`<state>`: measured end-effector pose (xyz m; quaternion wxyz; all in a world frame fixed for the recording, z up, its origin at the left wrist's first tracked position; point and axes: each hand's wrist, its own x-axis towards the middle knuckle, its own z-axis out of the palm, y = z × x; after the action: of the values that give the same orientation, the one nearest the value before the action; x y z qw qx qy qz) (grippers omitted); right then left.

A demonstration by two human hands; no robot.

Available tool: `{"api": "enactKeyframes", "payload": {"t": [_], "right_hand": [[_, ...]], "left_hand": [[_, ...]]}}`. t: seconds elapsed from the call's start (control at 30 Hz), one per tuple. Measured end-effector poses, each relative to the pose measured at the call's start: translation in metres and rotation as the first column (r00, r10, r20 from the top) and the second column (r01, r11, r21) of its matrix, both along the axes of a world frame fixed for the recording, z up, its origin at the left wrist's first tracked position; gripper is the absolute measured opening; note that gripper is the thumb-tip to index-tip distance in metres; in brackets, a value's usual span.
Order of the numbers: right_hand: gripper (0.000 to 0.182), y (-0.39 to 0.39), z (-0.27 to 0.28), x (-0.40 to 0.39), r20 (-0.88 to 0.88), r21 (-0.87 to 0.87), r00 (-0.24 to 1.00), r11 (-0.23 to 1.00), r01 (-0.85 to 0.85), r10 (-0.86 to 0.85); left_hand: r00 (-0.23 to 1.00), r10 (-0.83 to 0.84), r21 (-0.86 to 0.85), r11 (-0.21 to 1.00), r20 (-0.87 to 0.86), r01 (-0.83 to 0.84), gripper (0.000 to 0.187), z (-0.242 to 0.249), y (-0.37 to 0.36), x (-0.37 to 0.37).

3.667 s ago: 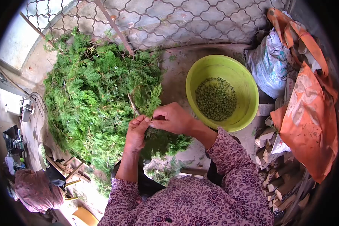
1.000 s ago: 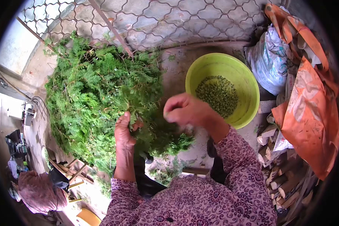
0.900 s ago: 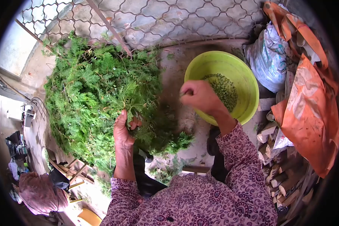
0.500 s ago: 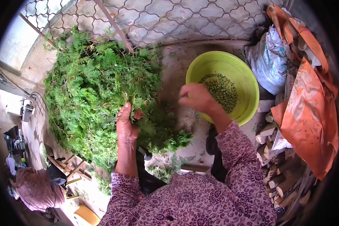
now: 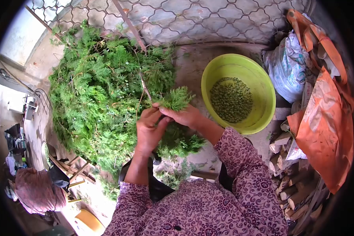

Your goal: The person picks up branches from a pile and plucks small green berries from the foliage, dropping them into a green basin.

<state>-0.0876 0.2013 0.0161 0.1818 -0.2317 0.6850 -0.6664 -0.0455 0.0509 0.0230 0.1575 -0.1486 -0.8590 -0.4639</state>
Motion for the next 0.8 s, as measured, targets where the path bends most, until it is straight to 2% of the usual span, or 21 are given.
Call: {"api": "enactKeyframes", "payload": {"t": [0.03,0.07,0.13,0.17,0.23,0.27,0.33,0.37,0.4,0.47,0.5,0.57,0.6,0.67,0.7,0.73,0.8], "right_hand": [[0.036,0.0,0.006,0.002,0.179,-0.046,0.984,0.999,0.026,-0.018],[0.037,0.001,0.009,0.003,0.353,-0.087,0.935,0.994,0.062,-0.028],[0.042,0.005,0.005,0.002,0.352,-0.105,0.936,0.994,0.037,0.002],[0.043,0.007,0.014,0.003,0.367,-0.086,0.93,0.996,0.016,0.017],[0.044,0.011,0.02,0.001,0.378,-0.065,0.925,0.998,-0.002,0.027],[0.043,0.014,0.02,0.0,0.398,-0.088,0.917,0.996,0.003,0.032],[0.043,0.02,0.021,-0.003,0.421,-0.111,0.906,0.994,0.018,0.03],[0.042,0.023,0.021,-0.004,0.438,-0.127,0.899,0.99,0.054,0.007],[0.041,0.025,0.022,-0.006,0.455,-0.143,0.89,0.986,0.09,-0.015],[0.039,0.03,0.024,-0.009,0.471,-0.165,0.882,0.98,0.111,-0.021],[0.038,0.031,0.025,-0.011,0.495,-0.192,0.868,0.971,0.145,-0.032],[0.038,0.032,0.021,-0.014,0.535,-0.232,0.844,0.953,0.195,-0.042],[0.038,0.03,0.016,-0.015,0.537,-0.232,0.842,0.953,0.193,-0.04],[0.042,0.025,0.006,-0.016,0.509,-0.235,0.861,0.958,0.162,-0.021],[0.042,0.021,0.0,-0.016,0.51,-0.235,0.86,0.959,0.161,-0.019],[0.042,0.015,-0.005,-0.015,0.525,-0.221,0.851,0.962,0.161,-0.022],[0.043,0.008,-0.003,-0.011,0.538,-0.208,0.842,0.965,0.158,-0.021]], "left_hand": [[0.995,-0.03,0.115,0.993,0.091,0.019,0.022,0.003,-0.01,0.0],[0.998,-0.024,0.136,0.991,0.059,0.016,0.028,0.0,-0.023,-0.006],[0.959,0.238,0.252,0.929,0.153,-0.27,0.037,-0.015,-0.048,-0.013],[0.959,0.237,0.252,0.929,0.152,-0.27,0.037,-0.022,-0.052,-0.013],[0.872,0.445,-0.113,0.896,0.203,-0.43,0.045,-0.031,-0.054,-0.011],[0.875,0.439,-0.112,0.898,0.202,-0.425,0.045,-0.036,-0.052,-0.007],[0.847,0.222,-0.064,0.974,0.484,-0.218,0.05,-0.042,-0.047,0.006],[0.841,0.168,-0.034,0.984,0.515,-0.176,0.041,-0.044,-0.047,0.01],[0.84,0.162,-0.035,0.985,0.518,-0.169,0.041,-0.046,-0.048,0.012],[0.742,0.034,0.082,0.989,0.669,-0.12,0.033,-0.052,-0.052,0.013],[0.741,0.034,0.082,0.989,0.671,-0.12,0.033,-0.05,-0.051,0.013],[0.689,-0.092,0.277,0.947,0.719,-0.163,0.026,-0.044,-0.048,0.013],[0.688,-0.09,0.277,0.946,0.72,-0.167,0.026,-0.04,-0.047,0.012],[0.555,-0.346,0.591,0.726,0.756,-0.353,0.023,-0.031,-0.044,0.008],[0.516,-0.401,0.628,0.666,0.757,-0.403,0.023,-0.019,-0.04,0.008],[0.516,-0.399,0.627,0.665,0.758,-0.406,0.023,-0.015,-0.04,0.008],[0.488,-0.479,0.679,0.585,0.73,-0.443,0.023,-0.012,-0.041,0.007]]}}
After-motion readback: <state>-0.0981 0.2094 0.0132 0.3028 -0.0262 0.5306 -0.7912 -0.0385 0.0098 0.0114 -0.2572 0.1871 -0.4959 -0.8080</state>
